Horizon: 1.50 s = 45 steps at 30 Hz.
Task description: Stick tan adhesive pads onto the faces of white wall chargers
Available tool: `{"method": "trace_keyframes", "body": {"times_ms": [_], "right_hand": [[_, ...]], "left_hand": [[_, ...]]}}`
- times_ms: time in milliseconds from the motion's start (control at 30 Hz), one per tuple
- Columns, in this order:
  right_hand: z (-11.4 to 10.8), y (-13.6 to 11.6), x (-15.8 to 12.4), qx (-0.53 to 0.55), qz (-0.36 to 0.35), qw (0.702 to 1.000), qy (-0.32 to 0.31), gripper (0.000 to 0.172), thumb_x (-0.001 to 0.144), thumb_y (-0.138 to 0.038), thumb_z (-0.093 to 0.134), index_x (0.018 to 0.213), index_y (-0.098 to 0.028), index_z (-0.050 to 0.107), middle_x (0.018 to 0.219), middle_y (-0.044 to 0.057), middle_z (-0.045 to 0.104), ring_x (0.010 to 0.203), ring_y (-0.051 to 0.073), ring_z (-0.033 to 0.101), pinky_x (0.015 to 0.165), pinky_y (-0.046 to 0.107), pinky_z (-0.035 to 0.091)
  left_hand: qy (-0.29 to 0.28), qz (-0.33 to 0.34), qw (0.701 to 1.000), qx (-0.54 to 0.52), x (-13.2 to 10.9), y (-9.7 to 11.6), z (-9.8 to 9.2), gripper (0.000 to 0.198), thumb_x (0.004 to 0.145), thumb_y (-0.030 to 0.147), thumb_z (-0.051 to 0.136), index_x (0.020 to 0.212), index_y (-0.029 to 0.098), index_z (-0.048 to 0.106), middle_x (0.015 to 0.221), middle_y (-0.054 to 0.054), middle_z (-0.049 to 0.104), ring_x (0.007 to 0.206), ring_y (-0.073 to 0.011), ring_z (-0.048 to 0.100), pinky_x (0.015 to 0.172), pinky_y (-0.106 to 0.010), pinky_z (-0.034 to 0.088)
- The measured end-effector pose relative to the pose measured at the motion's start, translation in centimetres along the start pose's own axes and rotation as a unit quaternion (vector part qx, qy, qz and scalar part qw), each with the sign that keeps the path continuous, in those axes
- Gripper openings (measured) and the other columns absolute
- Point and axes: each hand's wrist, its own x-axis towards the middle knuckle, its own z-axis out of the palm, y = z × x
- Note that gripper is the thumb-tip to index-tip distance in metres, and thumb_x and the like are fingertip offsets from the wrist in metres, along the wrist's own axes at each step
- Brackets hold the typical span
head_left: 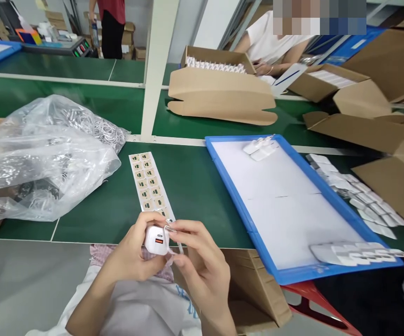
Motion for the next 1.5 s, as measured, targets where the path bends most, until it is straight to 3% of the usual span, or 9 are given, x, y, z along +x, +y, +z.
{"method": "trace_keyframes", "body": {"times_ms": [100,233,400,567,633,833,1067,1267,1500], "right_hand": [[0.4,0.1,0.3,0.039,0.060,0.996,0.056,0.021,0.104,-0.025,0.056,0.098,-0.029,0.076,0.093,0.001,0.072,0.082,0.014,0.068,0.070,0.024,0.057],[1.3,0.6,1.1,0.070,0.155,0.982,0.080,0.017,0.100,-0.027,0.064,0.109,-0.034,0.076,0.070,-0.005,0.069,0.058,0.008,0.063,0.050,0.014,0.048],[1.5,1.1,0.9,0.033,0.132,0.989,0.055,0.024,0.101,-0.025,0.062,0.114,-0.038,0.076,0.069,-0.005,0.066,0.063,0.007,0.065,0.056,0.013,0.050],[-0.2,1.6,1.1,0.055,0.077,0.991,-0.096,0.047,0.098,-0.025,0.067,0.141,-0.042,0.060,0.084,-0.003,0.073,0.074,0.012,0.070,0.067,0.021,0.057],[-0.8,1.7,1.4,0.060,0.058,0.990,-0.117,0.051,0.094,-0.024,0.072,0.141,-0.040,0.060,0.085,-0.003,0.075,0.074,0.014,0.071,0.069,0.023,0.058],[-0.4,0.5,0.8,-0.003,0.034,0.999,-0.006,0.031,0.086,-0.038,0.082,0.111,-0.028,0.068,0.082,-0.002,0.068,0.071,0.015,0.065,0.062,0.024,0.054],[3.2,-1.5,-0.5,-0.161,0.041,0.978,0.123,0.028,0.085,-0.029,0.077,0.102,-0.023,0.056,0.092,0.000,0.060,0.083,0.015,0.062,0.068,0.024,0.053],[4.7,-2.1,0.0,-0.201,0.024,0.969,0.138,0.025,0.085,-0.027,0.077,0.099,-0.022,0.056,0.092,0.002,0.062,0.083,0.016,0.064,0.071,0.026,0.056],[5.1,-2.3,-0.4,-0.279,-0.022,0.947,0.158,0.026,0.091,-0.033,0.074,0.104,-0.020,0.055,0.096,0.007,0.064,0.084,0.018,0.067,0.067,0.028,0.059]], "left_hand": [[0.018,-0.003,1.000,0.022,0.0,-0.1,-0.1,0.051,0.085,0.014,0.069,0.127,0.033,0.048,0.108,0.000,0.062,0.085,-0.0126,0.061,0.076,-0.022,0.047],[0.049,0.055,0.997,0.025,0.5,-0.3,0.1,0.036,0.083,0.025,0.077,0.114,0.026,0.059,0.095,0.000,0.065,0.077,-0.0138,0.059,0.072,-0.025,0.046],[0.107,0.085,0.991,-0.010,1.1,-0.1,0.7,0.018,0.084,0.026,0.074,0.093,0.022,0.060,0.078,0.002,0.061,0.066,-0.0118,0.054,0.063,-0.024,0.045],[0.097,0.077,0.990,-0.063,0.8,0.0,0.2,0.020,0.085,0.031,0.074,0.096,0.021,0.060,0.078,0.001,0.059,0.063,-0.0106,0.052,0.058,-0.022,0.042],[0.083,0.072,0.992,-0.068,0.6,0.0,0.0,0.023,0.085,0.033,0.075,0.099,0.021,0.060,0.079,0.001,0.059,0.063,-0.0106,0.051,0.058,-0.021,0.041],[0.040,0.051,0.996,-0.068,0.0,0.2,0.4,0.056,0.085,0.060,0.070,0.127,0.027,0.054,0.103,-0.005,0.057,0.089,-0.0198,0.056,0.077,-0.031,0.046],[0.066,0.155,0.986,0.001,-0.1,-0.7,0.8,0.050,0.099,0.061,0.044,0.139,0.032,0.046,0.121,-0.009,0.052,0.111,-0.0270,0.051,0.096,-0.042,0.046],[0.101,0.146,0.984,-0.031,-0.6,-0.9,1.5,0.043,0.103,0.055,0.036,0.139,0.036,0.047,0.124,-0.008,0.056,0.114,-0.0281,0.052,0.105,-0.050,0.043],[0.127,0.182,0.975,-0.019,-0.3,-1.0,1.9,0.044,0.103,0.056,0.035,0.139,0.033,0.046,0.121,-0.008,0.057,0.114,-0.0254,0.050,0.099,-0.042,0.044]]}}
